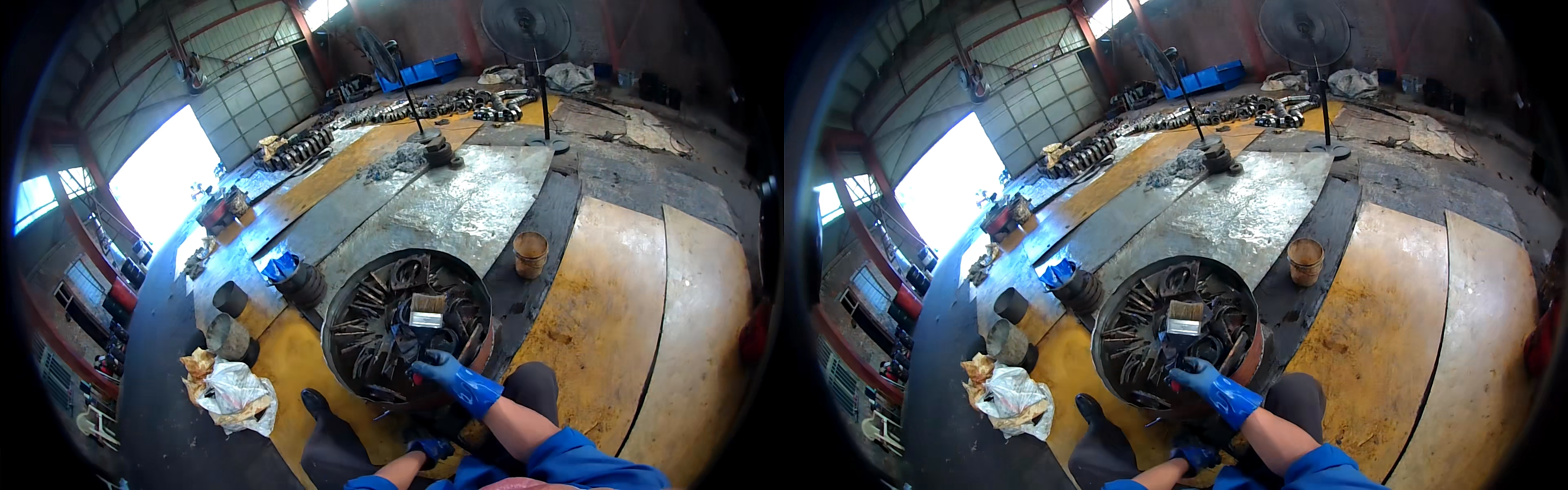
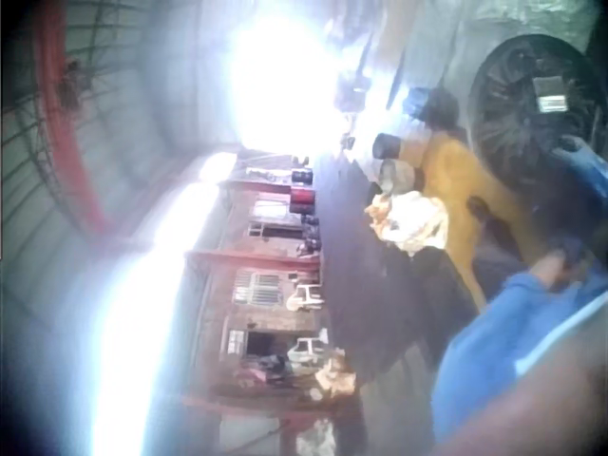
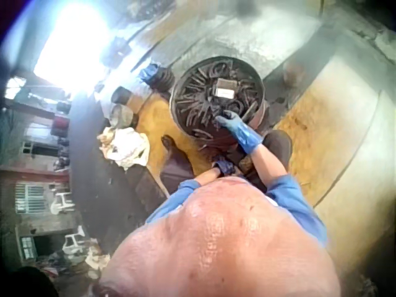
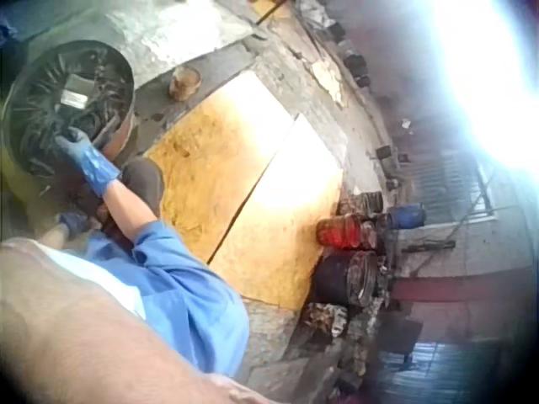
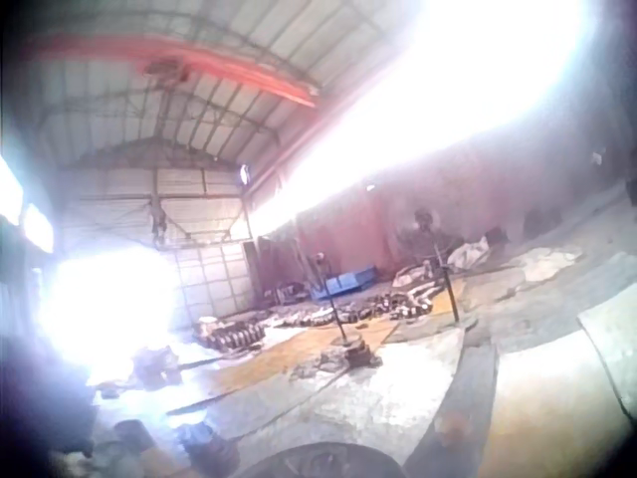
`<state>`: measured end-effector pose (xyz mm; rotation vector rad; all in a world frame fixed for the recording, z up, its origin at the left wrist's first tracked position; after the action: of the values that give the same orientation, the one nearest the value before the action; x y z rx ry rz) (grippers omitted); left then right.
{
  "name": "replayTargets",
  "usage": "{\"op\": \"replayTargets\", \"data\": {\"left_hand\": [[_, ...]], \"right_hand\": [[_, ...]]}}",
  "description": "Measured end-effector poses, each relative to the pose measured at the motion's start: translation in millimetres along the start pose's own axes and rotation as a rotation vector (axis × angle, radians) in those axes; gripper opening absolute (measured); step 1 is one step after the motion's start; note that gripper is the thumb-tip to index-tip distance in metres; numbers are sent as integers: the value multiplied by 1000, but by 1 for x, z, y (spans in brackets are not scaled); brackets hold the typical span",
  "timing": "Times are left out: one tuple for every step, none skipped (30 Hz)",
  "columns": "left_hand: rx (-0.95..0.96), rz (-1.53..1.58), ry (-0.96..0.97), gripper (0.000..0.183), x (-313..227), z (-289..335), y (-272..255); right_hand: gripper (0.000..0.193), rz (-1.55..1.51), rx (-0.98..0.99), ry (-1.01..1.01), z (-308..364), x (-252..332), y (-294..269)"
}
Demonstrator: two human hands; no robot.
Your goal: The person cleans various metal components in a large tray filled with dark liquid by hand and using a brush.
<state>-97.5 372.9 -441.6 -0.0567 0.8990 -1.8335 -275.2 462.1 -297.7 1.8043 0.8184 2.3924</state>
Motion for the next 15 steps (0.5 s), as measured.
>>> {"op": "replayTargets", "data": {"left_hand": [[-60, 62, 12, 50, 26, -17, 28], [-120, 123, 35, 50, 53, -36, 56], [-153, 233, 56, 50, 66, -50, 80], [-179, 340, 97, 50, 61, -61, 96], [-280, 151, 211, 52, 35, -59, 96], [-393, -47, 309, 53, 13, -49, 96], [-454, -103, 314, 52, 3, -48, 97], [-520, -162, 310, 51, -4, -47, 98], [-538, -80, 178, 46, 19, -56, 119], [-557, 7, 33, 42, 45, -60, 146], [-568, 107, -97, 37, 56, -57, 165], [-600, 91, -75, 32, 55, -53, 176], [-631, 69, -43, 27, 54, -49, 174], [-660, 44, 16, 24, 40, -48, 157], [-849, 208, -57, 22, 41, -34, 135]], "right_hand": [[25, -18, 30, -13, -3, 3, 15], [26, -35, 55, -19, -3, 3, 27], [28, -55, 71, -15, 2, -3, 35], [31, -50, 86, -3, 2, -11, 27], [30, -9, 81, 7, 7, -16, 16], [29, -5, 83, 29, 6, -22, 14], [28, 0, 87, 52, 6, -29, 12], [28, 15, 71, 53, 5, -30, 11], [28, 21, 95, 53, 1, -29, 32], [28, 23, 133, 57, 0, -29, 57], [26, 4, 145, 26, 1, -22, 66], [25, 12, 157, 46, 6, -18, 72], [24, 23, 159, 62, 12, -12, 73], [23, 22, 152, 34, 13, -12, 61], [22, 20, 147, 3, 14, -11, 51]]}}
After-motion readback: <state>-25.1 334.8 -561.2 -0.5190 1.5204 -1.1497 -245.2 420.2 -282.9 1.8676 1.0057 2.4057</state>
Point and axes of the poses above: each hand's wrist, its own z-axis away from the middle knuckle, its own y-axis out of the palm, x = y × z, the point moved 10 cm from there along -z, towards the middle knuckle, and after that the axes turned 10 degrees about y, right-handed, at the moved point
